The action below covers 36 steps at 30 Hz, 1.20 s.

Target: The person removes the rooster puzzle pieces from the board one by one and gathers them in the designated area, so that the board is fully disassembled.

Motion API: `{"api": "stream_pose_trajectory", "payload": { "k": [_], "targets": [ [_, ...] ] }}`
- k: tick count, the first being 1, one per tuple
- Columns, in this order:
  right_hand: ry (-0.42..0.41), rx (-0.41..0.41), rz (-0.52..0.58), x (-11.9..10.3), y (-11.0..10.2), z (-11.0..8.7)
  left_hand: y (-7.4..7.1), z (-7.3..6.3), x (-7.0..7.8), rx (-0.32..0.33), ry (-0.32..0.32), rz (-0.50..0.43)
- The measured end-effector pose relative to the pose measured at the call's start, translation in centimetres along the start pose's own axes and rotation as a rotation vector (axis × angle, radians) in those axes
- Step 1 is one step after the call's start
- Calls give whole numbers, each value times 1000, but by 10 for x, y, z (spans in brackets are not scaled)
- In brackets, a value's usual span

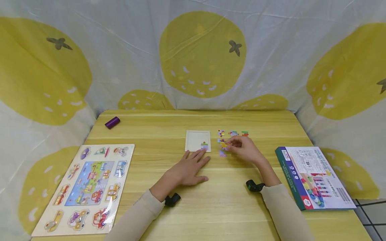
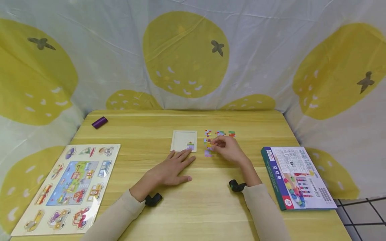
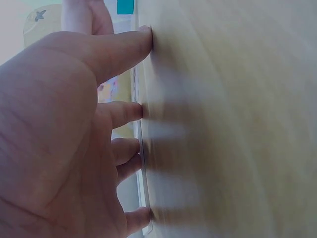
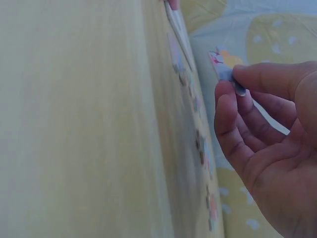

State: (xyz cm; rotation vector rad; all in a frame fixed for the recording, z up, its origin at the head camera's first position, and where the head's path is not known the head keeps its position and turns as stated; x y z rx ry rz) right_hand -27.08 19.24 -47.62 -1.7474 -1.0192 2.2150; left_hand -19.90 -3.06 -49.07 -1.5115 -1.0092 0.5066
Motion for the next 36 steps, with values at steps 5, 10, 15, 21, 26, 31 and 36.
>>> {"api": "stream_pose_trajectory", "payload": {
  "k": [5,10,15,21,26,31,36],
  "targets": [
    [21,7,-13,7,-7,-13,-2,-3,0,-8,-1,-17],
    [39,20,-10,14,-13,-23,-3,-3,0,-20,-1,-32],
    [39,23,-13,18,-17,-29,-4,-3,-1,-27,-4,-27],
    [48,17,-43,22,-19,-29,-6,-4,-2,-28,-1,-28],
    [68,22,-95,27,-19,-29,-6,-4,-3,-29,-1,-21],
    [74,20,-155,29,-17,-27,-7,-5,-2,-25,2,-18],
    [81,18,-182,30,-17,-25,-7,-5,-1,-30,5,-17]
  ]
}}
Point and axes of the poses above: each hand's wrist, its own z-axis towards the middle knuckle, its own y-axis out of the palm, x = y × z, the point moved 7 cm from there along z, towards the middle knuckle, and after that the axes turned 9 degrees about -y, right-handed, at the moved point
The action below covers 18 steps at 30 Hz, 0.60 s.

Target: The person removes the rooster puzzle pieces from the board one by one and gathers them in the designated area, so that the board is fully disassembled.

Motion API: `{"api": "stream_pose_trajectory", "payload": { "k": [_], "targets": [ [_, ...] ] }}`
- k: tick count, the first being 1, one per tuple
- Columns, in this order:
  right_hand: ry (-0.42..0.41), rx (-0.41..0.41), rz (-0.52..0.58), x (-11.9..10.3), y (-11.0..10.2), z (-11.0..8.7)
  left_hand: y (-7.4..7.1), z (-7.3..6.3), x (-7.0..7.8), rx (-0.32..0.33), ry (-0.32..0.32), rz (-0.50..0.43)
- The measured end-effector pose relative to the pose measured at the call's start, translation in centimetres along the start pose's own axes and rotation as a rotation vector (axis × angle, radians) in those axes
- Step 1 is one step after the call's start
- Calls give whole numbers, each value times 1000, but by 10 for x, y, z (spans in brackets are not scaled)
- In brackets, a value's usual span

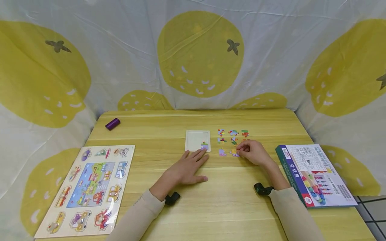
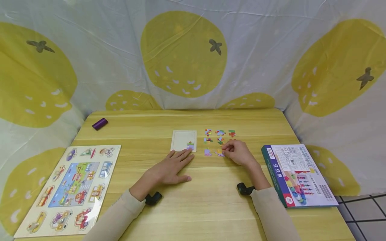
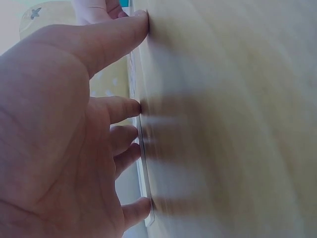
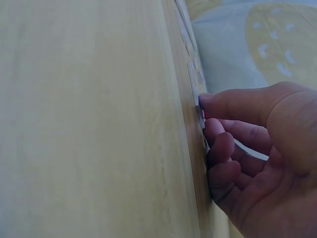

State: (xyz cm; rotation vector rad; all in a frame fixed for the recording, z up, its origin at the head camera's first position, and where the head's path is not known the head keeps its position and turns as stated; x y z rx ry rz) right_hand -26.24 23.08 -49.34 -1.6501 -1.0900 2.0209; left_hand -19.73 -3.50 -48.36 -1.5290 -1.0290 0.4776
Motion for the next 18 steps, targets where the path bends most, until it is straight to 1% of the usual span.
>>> {"api": "stream_pose_trajectory", "payload": {
  "k": [8,18],
  "targets": [
    [13,6,11,2,0,0,-1,0,1,8,3,-2],
    [-32,24,14,-7,-1,7,-1,1,0,19,3,13]
  ]
}}
Point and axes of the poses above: each hand's wrist, its own z-axis towards the middle knuckle, its own y-axis out of the palm, x = y × z, the point moved 7 cm from there along z, towards the middle knuckle, and after that the axes turned 9 degrees about -y, right-handed, at the moved point
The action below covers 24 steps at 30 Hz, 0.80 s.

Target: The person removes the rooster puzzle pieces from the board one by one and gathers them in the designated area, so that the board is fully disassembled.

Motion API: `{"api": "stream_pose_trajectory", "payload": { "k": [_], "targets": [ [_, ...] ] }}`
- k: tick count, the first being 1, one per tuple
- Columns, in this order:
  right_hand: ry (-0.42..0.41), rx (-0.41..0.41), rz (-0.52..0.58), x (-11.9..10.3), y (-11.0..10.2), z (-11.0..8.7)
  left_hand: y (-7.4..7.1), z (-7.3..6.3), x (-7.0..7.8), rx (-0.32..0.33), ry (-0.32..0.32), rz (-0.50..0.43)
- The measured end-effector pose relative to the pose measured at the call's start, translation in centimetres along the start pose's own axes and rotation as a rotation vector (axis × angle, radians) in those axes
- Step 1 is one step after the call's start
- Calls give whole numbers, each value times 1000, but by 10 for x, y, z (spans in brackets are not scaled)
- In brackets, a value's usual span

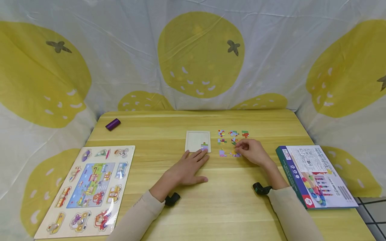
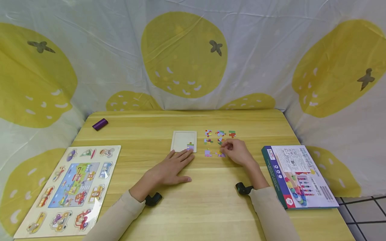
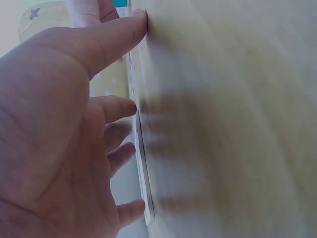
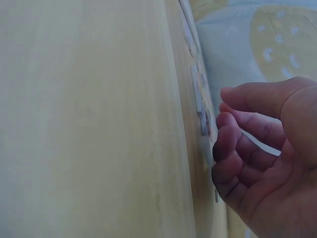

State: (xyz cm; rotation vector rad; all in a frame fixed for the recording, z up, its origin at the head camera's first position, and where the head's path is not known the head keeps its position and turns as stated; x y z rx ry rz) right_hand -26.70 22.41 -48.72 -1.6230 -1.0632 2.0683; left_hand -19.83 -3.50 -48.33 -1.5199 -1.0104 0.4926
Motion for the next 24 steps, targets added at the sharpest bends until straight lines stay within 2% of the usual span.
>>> {"api": "stream_pose_trajectory", "payload": {
  "k": [6,10,17,24],
  "targets": [
    [-25,12,34,-10,4,8,-3,3,-10,32,-41,-23],
    [-34,12,55,-17,9,17,-4,3,-20,24,-82,-45],
    [-61,6,108,-30,20,31,-4,2,-26,-1,-90,-81],
    [-103,-21,143,-43,35,50,-4,5,-28,-3,-94,-67]
  ]
}}
Point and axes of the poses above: each hand's wrist, its own z-axis towards the middle knuckle, its own y-axis out of the palm, x = y × z, the point moved 7 cm from there along z, towards the middle knuckle, and after that the axes turned 9 degrees about -y, right-handed, at the moved point
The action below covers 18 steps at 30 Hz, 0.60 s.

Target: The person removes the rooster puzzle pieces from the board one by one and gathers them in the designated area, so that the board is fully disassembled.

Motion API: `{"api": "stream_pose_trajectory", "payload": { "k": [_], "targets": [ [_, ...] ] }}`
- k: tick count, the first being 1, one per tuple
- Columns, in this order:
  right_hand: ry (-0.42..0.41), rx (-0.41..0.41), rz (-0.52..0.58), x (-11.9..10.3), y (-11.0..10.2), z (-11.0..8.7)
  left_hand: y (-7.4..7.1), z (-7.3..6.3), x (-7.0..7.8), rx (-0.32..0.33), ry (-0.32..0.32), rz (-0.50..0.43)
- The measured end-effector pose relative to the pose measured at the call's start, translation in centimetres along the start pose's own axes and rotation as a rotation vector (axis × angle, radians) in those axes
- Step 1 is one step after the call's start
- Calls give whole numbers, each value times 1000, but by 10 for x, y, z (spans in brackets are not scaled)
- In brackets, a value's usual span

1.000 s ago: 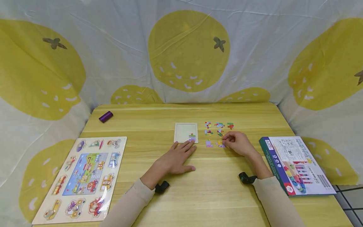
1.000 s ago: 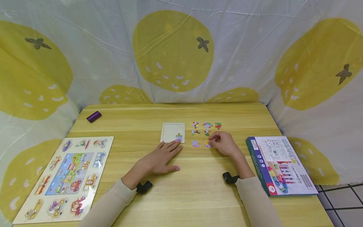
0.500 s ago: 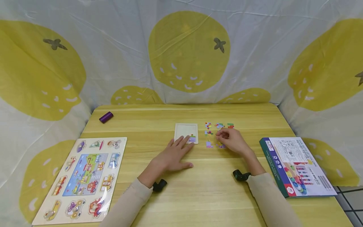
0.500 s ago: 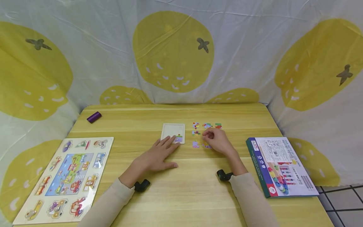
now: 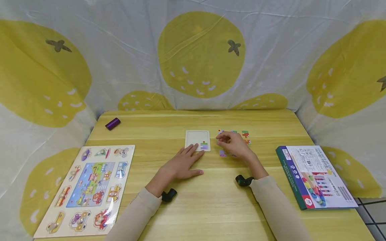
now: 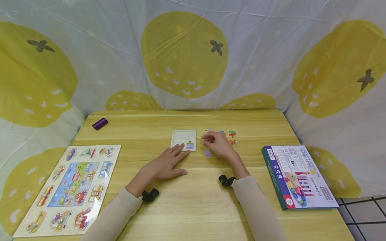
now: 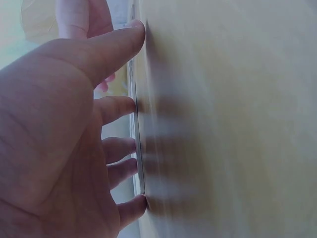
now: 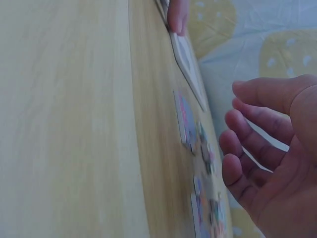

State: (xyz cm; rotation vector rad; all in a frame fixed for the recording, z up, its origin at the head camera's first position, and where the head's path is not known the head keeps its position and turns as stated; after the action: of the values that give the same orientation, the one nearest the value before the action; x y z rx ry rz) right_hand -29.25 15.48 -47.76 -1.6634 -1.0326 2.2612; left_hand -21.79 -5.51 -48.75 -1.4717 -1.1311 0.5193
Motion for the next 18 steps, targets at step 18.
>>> {"api": "stream_pose_trajectory", "payload": {
  "k": [18],
  "targets": [
    [-40,-70,-39,-10,32,25,-4,2,0,-22,-1,-25]
  ]
}}
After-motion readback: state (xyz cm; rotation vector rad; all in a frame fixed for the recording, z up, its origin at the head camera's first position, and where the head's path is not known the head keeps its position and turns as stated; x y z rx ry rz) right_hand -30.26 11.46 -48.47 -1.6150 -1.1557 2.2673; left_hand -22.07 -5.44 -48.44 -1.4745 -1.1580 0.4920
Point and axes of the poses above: each hand's wrist, its own z-axis towards the middle knuckle, its own y-axis out of the palm, x = y × z, the point moved 7 cm from there along z, towards the middle knuckle, and after that the axes turned 9 degrees about -y, right-handed, at the moved point
